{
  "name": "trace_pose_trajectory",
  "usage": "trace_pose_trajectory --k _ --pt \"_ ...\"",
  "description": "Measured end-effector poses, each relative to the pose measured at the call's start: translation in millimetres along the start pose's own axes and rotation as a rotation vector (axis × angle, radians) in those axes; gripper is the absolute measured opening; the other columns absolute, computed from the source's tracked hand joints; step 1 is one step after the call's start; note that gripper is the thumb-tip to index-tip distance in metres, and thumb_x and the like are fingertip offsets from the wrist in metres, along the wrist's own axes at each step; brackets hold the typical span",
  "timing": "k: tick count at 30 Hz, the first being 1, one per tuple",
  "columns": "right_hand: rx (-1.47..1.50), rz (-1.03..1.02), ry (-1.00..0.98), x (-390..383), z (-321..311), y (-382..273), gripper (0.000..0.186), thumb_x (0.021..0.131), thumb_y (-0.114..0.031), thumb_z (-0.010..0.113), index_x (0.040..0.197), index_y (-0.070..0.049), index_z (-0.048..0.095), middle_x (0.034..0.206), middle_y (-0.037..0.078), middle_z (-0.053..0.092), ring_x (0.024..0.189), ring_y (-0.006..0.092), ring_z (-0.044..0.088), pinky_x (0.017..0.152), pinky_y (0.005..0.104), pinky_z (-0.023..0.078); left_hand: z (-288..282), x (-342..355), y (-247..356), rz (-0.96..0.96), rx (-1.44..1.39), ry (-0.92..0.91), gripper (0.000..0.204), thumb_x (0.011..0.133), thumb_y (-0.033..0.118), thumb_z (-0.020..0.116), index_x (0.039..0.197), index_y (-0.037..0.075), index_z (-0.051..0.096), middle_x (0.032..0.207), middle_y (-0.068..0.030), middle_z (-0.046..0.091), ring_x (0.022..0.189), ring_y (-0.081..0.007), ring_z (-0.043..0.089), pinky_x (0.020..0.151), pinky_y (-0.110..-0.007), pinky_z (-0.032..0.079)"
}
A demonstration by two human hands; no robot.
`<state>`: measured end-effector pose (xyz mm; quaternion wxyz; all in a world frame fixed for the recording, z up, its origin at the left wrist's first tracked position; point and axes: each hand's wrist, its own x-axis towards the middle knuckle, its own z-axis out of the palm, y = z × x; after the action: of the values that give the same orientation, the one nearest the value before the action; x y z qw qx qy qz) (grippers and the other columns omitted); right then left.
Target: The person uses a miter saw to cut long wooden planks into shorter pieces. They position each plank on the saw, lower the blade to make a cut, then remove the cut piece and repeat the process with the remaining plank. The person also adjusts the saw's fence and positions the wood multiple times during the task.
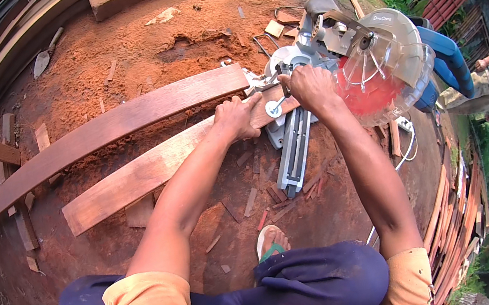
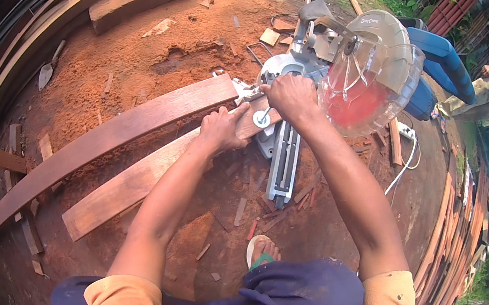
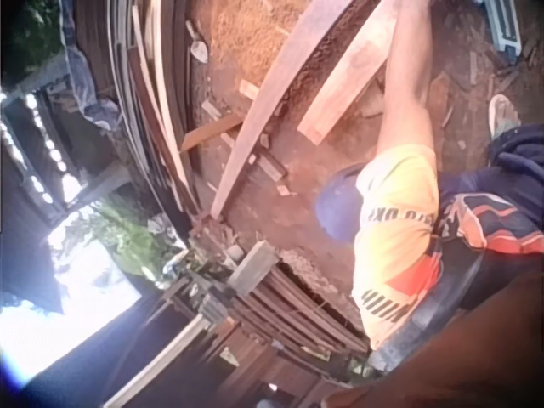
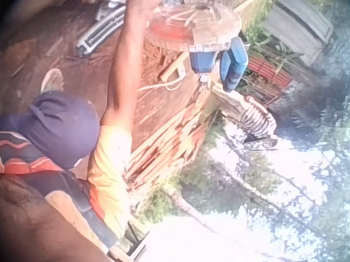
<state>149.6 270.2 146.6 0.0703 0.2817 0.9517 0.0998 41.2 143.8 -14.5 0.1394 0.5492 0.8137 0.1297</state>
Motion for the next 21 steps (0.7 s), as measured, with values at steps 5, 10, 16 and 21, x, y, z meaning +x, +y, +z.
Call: trace_pose_trajectory --k 5,10,16,21 --pt "-0.025 -0.220 0.111 -21.2 25.7 17.5 0.042 0.092 -0.018 0.073 0.125 -0.004 0.052 0.108 0.023 0.063 0.104 0.0405 0.069 0.082 0.0524 0.057 1.8 -6.1 -4.4 -0.001 -0.036 -0.006 0.110 0.066 0.052 0.085 0.162 0.033 0.037 0.119 -0.0248 0.065 0.106 -0.0412 0.068 0.090 -0.051 0.057" --pt "0.092 -0.022 0.087 -15.2 18.9 10.5 0.045 0.099 -0.045 0.065 0.107 0.000 0.063 0.095 0.026 0.072 0.090 0.0468 0.072 0.077 0.0549 0.058 0.3 -5.2 -5.3 -0.002 -0.052 0.020 0.110 0.066 0.052 0.086 0.162 0.031 0.037 0.117 -0.0248 0.065 0.102 -0.0418 0.070 0.086 -0.052 0.057" --pt "0.187 0.176 0.162 -18.3 22.1 -5.5 0.056 0.097 -0.052 0.065 0.117 0.001 0.064 0.104 0.027 0.069 0.102 0.0430 0.071 0.081 0.0535 0.057 2.1 -1.1 -3.4 -0.008 -0.007 0.027 0.111 0.064 0.052 0.088 0.161 0.035 0.038 0.118 -0.0203 0.065 0.102 -0.0387 0.071 0.084 -0.049 0.059" --pt "0.268 -0.022 0.331 -39.1 53.5 -4.7 0.046 0.096 -0.009 0.063 0.140 -0.006 0.051 0.118 0.026 0.055 0.108 0.0446 0.065 0.088 0.0505 0.057 -3.7 -1.3 0.3 -0.039 -0.026 -0.006 0.109 0.065 0.054 0.087 0.161 0.033 0.040 0.114 -0.0229 0.063 0.100 -0.0407 0.068 0.085 -0.051 0.055"
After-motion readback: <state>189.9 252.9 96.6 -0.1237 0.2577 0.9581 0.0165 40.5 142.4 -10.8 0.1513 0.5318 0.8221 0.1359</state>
